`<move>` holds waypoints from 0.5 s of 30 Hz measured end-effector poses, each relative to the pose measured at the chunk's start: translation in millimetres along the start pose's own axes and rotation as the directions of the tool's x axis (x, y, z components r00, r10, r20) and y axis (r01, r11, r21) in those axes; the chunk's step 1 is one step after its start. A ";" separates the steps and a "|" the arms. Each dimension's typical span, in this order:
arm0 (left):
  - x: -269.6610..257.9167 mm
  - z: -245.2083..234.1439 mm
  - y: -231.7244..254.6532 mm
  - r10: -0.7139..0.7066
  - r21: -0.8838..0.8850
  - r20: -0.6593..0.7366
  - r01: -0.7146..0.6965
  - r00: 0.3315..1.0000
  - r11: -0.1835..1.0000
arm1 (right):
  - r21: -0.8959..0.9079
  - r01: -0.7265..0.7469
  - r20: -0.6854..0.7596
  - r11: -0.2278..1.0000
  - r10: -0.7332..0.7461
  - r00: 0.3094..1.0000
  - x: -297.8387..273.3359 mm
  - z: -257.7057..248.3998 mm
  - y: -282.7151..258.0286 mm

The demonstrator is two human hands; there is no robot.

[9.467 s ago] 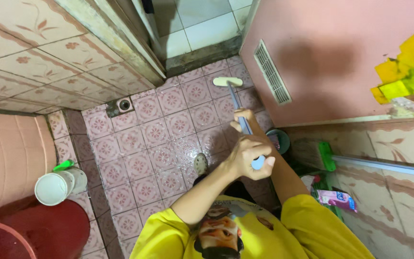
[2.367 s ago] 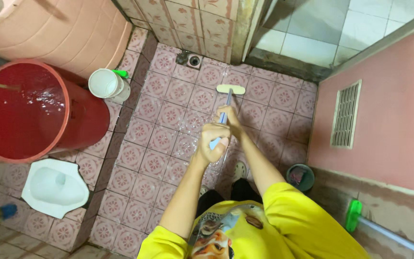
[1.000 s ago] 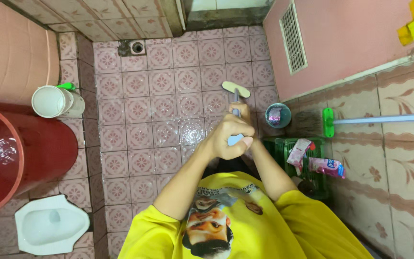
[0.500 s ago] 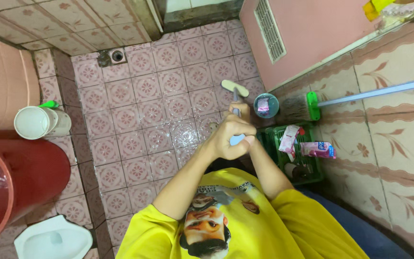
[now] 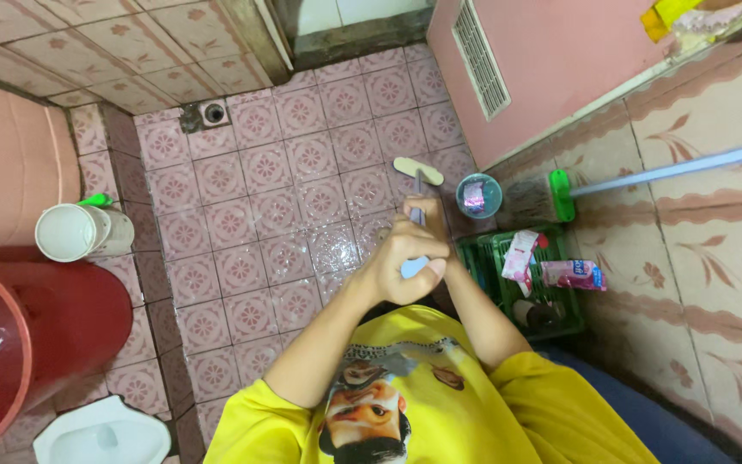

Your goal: The person cleans the floor of a small bathroom by scrubbing it with a handheld brush and water. They move around the tight space, scrubbing different sections of the tile floor and rinsing it with water from a red bucket.

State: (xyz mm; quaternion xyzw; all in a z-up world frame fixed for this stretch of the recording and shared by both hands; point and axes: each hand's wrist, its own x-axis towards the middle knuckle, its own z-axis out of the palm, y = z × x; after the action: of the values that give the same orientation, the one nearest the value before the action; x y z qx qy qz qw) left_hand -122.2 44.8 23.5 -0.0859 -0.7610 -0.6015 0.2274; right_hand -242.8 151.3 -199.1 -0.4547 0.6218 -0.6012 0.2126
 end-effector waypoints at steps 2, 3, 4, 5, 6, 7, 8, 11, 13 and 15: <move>0.9 2.3 -5.2 0.015 0.055 -0.039 -0.012 0.999 0.998 | 0.016 0.003 0.019 1.000 -0.003 1.000 6.9 -1.1 6.5; 3.2 4.1 -15.4 -0.002 -0.005 -0.087 0.002 0.996 1.000 | 0.029 -0.019 0.030 0.999 0.018 0.999 13.1 -4.7 14.5; 2.2 6.7 -25.1 -0.021 -0.065 -0.134 0.013 0.991 0.998 | 0.056 -0.060 0.035 0.997 0.058 0.998 23.5 -6.6 25.3; 0.9 8.0 -34.9 -0.018 -0.057 -0.140 0.010 0.990 0.998 | 0.077 -0.087 0.036 0.993 0.085 0.996 36.1 -9.3 35.9; 0.4 8.5 -44.6 0.000 -0.045 -0.140 -0.006 0.990 0.999 | 0.107 -0.128 0.046 0.986 0.124 0.991 59.8 -14.1 49.4; -1.0 9.1 -51.8 0.014 -0.037 -0.138 -0.019 0.990 0.999 | 0.124 -0.156 0.054 0.980 0.150 0.987 62.7 -13.2 53.9; -4.0 11.0 -54.1 0.012 -0.031 -0.144 -0.017 0.990 0.999 | 0.113 -0.157 0.070 0.981 0.150 0.986 63.3 -11.5 55.9; 1.0 3.4 -51.3 0.013 -0.015 -0.170 -0.016 0.985 1.000 | 0.069 -0.101 0.128 0.993 0.091 0.988 62.7 -6.2 49.9; 5.8 -7.9 -42.9 -0.029 -0.001 -0.142 0.029 0.989 1.000 | 0.054 -0.094 0.184 0.994 0.082 0.979 63.1 -5.3 43.2; 16.0 -12.4 -40.1 -0.031 0.012 -0.203 0.034 0.979 0.999 | 0.061 -0.081 0.237 0.995 0.065 0.969 62.5 -6.5 37.4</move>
State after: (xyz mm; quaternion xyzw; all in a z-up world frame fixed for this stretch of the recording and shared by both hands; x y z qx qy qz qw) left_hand -149.6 20.2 -2.3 -0.0098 -0.7396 -0.6050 0.2946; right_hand -290.6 98.5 -215.5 -0.4916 0.5870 -0.5565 0.3225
